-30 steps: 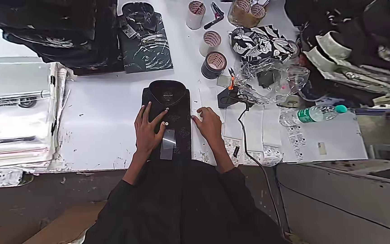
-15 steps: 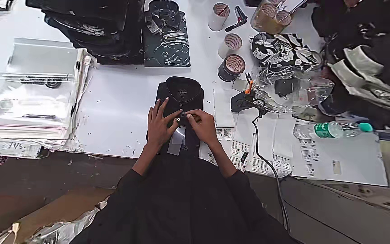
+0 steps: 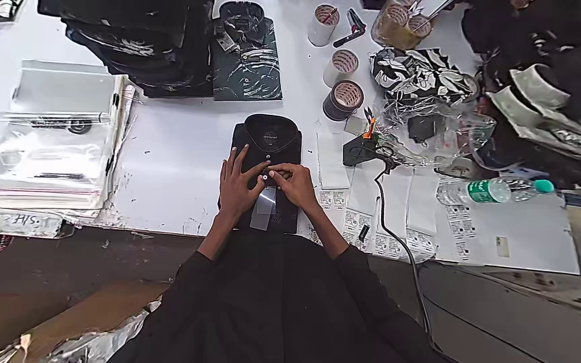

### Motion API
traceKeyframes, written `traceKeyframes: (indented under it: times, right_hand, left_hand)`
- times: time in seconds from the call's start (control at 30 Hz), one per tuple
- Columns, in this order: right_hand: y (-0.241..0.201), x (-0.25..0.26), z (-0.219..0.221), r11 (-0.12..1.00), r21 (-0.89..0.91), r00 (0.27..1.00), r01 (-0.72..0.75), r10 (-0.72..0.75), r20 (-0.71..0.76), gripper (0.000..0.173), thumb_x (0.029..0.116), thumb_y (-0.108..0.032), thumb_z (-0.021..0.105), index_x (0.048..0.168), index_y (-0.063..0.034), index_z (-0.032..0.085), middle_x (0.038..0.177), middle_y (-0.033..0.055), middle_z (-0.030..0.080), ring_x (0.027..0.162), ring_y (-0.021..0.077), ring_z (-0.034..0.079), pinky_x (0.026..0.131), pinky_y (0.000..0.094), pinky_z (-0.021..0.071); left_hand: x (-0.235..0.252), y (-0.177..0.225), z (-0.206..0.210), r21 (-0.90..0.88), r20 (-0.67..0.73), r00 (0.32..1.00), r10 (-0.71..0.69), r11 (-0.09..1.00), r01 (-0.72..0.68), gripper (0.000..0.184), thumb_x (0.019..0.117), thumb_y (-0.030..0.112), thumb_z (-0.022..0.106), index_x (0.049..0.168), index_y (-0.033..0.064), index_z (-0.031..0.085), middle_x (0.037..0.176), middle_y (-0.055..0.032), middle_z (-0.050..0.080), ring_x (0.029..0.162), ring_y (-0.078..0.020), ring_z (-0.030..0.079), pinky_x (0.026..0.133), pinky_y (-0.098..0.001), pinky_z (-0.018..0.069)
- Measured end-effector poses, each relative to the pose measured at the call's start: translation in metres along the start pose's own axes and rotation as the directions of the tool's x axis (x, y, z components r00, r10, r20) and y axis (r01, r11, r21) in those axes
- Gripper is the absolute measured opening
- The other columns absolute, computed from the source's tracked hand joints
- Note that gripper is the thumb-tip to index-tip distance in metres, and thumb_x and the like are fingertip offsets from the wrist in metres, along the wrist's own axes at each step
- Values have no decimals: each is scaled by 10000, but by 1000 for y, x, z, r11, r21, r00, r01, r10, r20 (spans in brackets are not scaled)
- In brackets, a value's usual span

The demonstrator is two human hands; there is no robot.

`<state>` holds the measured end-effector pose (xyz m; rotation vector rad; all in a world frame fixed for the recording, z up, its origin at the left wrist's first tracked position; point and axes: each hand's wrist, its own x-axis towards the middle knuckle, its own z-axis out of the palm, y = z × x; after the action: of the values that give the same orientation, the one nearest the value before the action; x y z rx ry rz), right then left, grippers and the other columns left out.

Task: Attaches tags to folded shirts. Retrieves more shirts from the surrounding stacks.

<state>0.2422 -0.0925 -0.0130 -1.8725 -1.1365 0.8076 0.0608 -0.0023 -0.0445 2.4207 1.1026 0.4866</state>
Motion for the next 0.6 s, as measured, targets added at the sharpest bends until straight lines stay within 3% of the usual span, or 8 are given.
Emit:
traceKeyframes:
  times: [0.07,0.17,0.3,0.47,0.6]
  right_hand:
    - [-5,3,-2,989,-122,997,80,-78,21,148,984,-260,682,1052,-188,791,892,-7,732,696,112,652,661,348,563]
    - [-22,6,-2,910,-347,974,228,-208,93,131,993,-174,658,1035,-115,768,893,63,690,817,206,673,757,408,564]
    - [-49,6,-1,807,-547,969,223,-124,213,103,981,-109,654,977,-62,745,899,124,682,867,292,683,768,458,562]
    - [-56,14,-16,885,-449,958,124,12,288,68,933,-148,718,925,-94,758,849,99,717,834,287,688,759,517,543]
    - [-40,18,-12,888,-396,959,233,-143,245,95,951,-164,704,986,-131,785,892,71,716,851,246,690,774,481,558]
  left_hand:
    - [0,0,0,0,9,1000,2,1000,-2,386,997,543,468,1364,558,587,1699,80,234,1596,-240,59,1259,-589,113]
    - [0,1,-1,30,23,1000,7,1000,-8,395,1016,549,424,1381,549,576,1702,67,229,1596,-246,60,1260,-588,110]
    - [-1,2,-1,66,25,1000,9,998,-10,398,1036,530,402,1389,514,587,1704,55,228,1597,-252,65,1257,-601,113]
    - [-1,2,0,52,8,1000,13,999,-14,393,1043,536,390,1385,531,583,1704,61,229,1597,-250,62,1258,-610,100]
    - [0,-4,3,21,4,1000,31,999,-31,396,1040,510,409,1371,477,623,1699,27,251,1596,-266,72,1262,-596,109]
